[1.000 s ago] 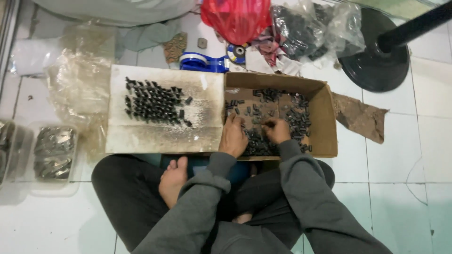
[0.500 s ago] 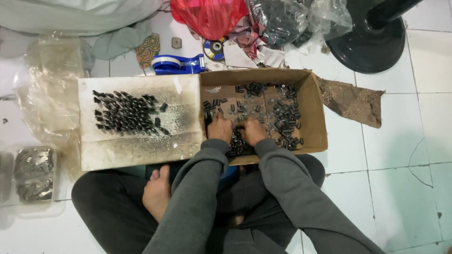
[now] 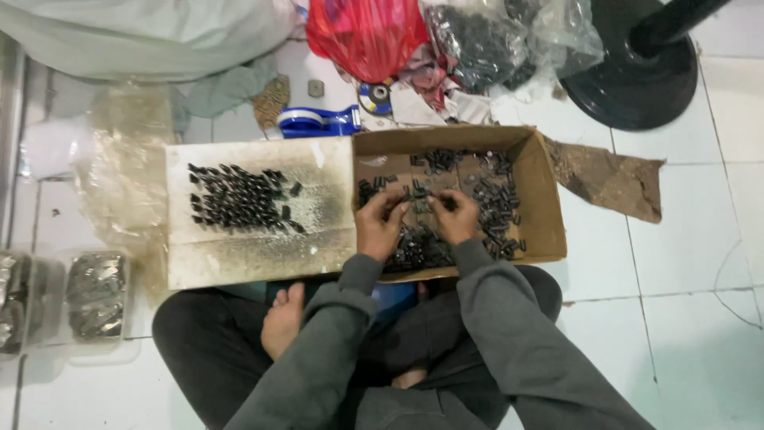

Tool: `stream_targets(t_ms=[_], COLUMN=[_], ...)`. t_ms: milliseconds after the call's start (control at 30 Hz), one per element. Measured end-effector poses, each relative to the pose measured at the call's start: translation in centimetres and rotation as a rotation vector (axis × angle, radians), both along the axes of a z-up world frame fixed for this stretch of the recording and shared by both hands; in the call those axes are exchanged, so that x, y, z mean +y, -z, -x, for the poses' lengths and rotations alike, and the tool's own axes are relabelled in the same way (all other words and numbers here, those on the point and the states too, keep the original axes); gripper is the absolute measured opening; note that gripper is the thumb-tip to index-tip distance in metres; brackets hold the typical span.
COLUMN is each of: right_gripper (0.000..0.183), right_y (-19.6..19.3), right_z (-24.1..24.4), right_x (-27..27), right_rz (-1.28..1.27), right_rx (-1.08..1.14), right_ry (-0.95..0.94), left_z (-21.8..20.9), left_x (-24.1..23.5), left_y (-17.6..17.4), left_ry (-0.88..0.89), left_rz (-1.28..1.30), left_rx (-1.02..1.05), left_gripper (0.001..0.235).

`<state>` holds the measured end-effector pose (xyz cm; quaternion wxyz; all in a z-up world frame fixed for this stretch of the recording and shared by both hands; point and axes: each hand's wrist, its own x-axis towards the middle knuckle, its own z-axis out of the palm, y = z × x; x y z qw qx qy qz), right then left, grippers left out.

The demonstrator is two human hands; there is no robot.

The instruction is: The person sits on the floor and sorts small dark metal parts from a cardboard box onto a white board. They pick up individual pieces, inspect them, and place them in rows on the board while occasionally returning pieces to the box.

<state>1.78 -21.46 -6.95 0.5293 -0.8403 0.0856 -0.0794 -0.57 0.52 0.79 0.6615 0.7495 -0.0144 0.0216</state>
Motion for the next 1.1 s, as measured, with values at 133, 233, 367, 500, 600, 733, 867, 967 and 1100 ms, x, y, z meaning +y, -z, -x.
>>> stream_targets(t_ms=[133,233,367,500,600,733,867,967,1100], right_gripper=[0.017,0.018,0.016,0.016,0.013,0.011,0.013,0.014,0.012], right_y=[-4.9,-9.1,-11.1,-11.0,-11.7,-13.0,-14.3,-15.4,-15.2], right_z=[1.8,3.9,4.7,5.2,5.7,6.2,5.8,5.4,5.2], right_x=[3.9,7.3,9.7,10.5,11.0,11.2,11.0,11.2,11.3], right_rz=[-0.168,-0.286,-0.315,-0.325,-0.242,-0.210,-0.033,0.064,0.011], right_rx=[-0.084,-0.120,-0.195,-0.206,-0.216,-0.174,-0.082,-0.039,-0.002], right_ry=[0.066,0.022,-0.056,-0.091,-0.135,-0.223,-0.403,-0.510,-0.581], left_z=[1.3,2.7,3.7,4.8,5.2,6.1,6.6,6.3,6.6], left_x=[1.7,2.7,3.6,4.9,5.6,6.8,7.6,7.7,8.7], left_y=[-2.3,-3.2,-3.4,-4.8,-4.7,-4.5,-3.6,-2.0,-3.1], left_ry=[-0.053,-0.045,-0.050,-0.099,-0.123,-0.093,-0.058,-0.033,-0.024], left_rz=[0.067,0.187,0.215,0.182,0.184,0.196,0.115,0.070,0.057], left_rx=[-0.035,-0.038,-0.089,-0.122,-0.127,-0.149,-0.106,-0.065,-0.021], left_gripper=[0.015,0.013,0.015,0.013,0.014,0.013,0.016,0.020,0.019])
